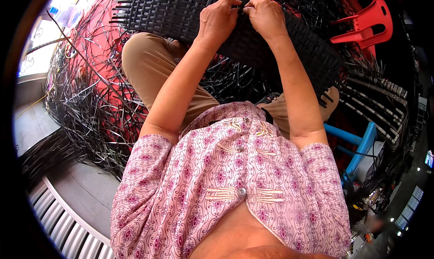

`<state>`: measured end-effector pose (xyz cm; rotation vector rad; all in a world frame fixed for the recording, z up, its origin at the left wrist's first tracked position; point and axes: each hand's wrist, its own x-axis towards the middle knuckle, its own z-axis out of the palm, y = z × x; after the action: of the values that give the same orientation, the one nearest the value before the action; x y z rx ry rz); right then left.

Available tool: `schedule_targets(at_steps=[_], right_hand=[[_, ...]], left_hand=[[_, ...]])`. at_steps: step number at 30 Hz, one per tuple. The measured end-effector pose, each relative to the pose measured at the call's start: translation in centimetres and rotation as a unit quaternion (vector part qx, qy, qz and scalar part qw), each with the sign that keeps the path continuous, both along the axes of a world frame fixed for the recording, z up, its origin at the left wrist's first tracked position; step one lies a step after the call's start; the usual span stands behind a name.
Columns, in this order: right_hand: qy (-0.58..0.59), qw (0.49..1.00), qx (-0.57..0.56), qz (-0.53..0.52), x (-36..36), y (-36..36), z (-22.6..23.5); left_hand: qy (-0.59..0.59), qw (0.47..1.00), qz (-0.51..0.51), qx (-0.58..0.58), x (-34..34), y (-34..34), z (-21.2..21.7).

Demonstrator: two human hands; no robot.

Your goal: The person weaves a black plastic basket by hand, interlacing thin black plastic strips through the vertical ribs of the basket frame. They work on the basket while sitting cross-legged on the floor, occasionally lifting and rotating the basket to access different sections.

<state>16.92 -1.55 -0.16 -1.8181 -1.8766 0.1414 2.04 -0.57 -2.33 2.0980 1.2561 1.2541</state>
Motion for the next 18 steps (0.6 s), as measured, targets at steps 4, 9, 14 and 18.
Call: schedule_targets(at_steps=[4, 9, 14, 18], right_hand=[[-0.039, 0.999, -0.017, -0.009, -0.9, -0.3, 0.8], [-0.046, 0.997, 0.063, -0.014, -1.3, -1.6, -0.6], [0.007, 0.997, 0.073, -0.021, -1.2, -1.4, 0.5], [0.001, 0.994, 0.108, 0.028, -0.7, -1.3, 0.3]], left_hand=[[-0.053, 0.997, 0.032, 0.035, 0.3, -0.1, -1.9], [-0.096, 0.995, 0.036, -0.015, 0.6, -0.1, -2.5], [-0.138, 0.987, 0.028, -0.082, 0.3, 0.2, -1.8], [-0.172, 0.979, 0.029, -0.102, 0.5, 0.1, -2.0]])
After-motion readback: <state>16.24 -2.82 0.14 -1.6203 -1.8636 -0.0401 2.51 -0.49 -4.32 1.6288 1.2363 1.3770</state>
